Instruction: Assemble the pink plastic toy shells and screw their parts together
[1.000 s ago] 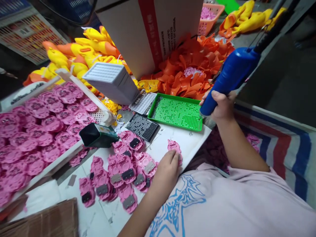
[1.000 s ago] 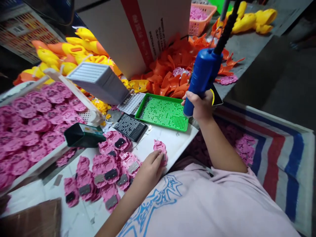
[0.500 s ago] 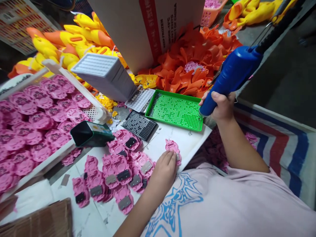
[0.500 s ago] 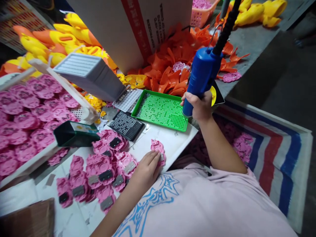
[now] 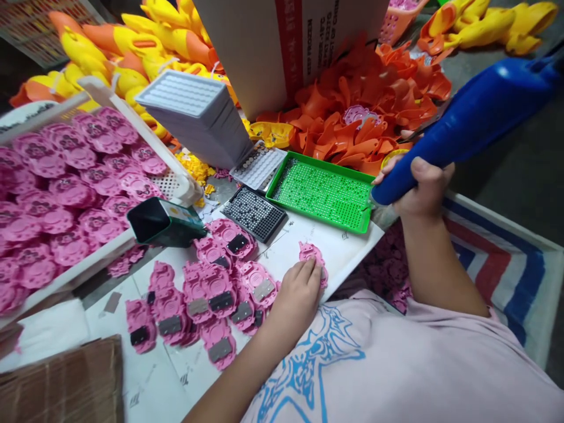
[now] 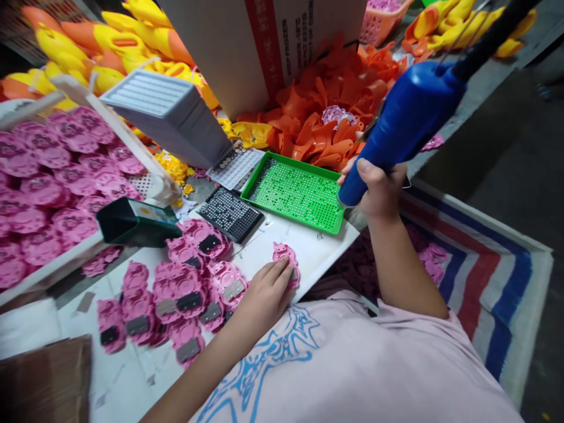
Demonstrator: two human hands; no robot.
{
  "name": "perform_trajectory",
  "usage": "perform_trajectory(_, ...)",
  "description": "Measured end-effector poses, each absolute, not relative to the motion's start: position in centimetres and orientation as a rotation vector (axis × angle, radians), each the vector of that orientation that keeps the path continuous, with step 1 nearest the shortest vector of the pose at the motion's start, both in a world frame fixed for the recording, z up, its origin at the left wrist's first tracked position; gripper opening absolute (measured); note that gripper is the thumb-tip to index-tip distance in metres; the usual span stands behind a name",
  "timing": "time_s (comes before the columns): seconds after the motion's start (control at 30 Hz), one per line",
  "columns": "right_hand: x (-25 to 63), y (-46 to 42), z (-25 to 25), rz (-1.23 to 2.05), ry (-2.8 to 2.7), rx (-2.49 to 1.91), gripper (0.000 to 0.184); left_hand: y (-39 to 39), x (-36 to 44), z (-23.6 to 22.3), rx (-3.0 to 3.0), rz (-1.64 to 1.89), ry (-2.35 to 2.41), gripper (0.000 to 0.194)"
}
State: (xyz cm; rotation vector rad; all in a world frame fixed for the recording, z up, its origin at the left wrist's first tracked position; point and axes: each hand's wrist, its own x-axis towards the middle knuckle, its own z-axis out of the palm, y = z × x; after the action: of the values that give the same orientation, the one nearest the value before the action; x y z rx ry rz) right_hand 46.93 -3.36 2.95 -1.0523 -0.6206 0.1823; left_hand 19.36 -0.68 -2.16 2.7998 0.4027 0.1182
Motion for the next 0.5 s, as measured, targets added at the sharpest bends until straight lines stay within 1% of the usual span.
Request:
perform_trajectory(0.13, 46.2, -3.6, 4.1, 0.183, -0.608, -1.011, 0.015, -0.7, 19.6, -1.9, 2.796, 0.064, 0.430, 0.037)
perform_trajectory(0.3, 46.1, -3.4, 3.4, 0.178, -0.594, -1.066, 0.011, -0.7, 19.4, -2.1, 2.784, 0.064, 0.438, 0.038)
perform_trajectory(0.5, 46.7, -2.8, 2.2, 0.182, -0.542, -1.109, 0.016, -0.8, 19.2, -2.3, 2.793, 0.068, 0.420, 0.039)
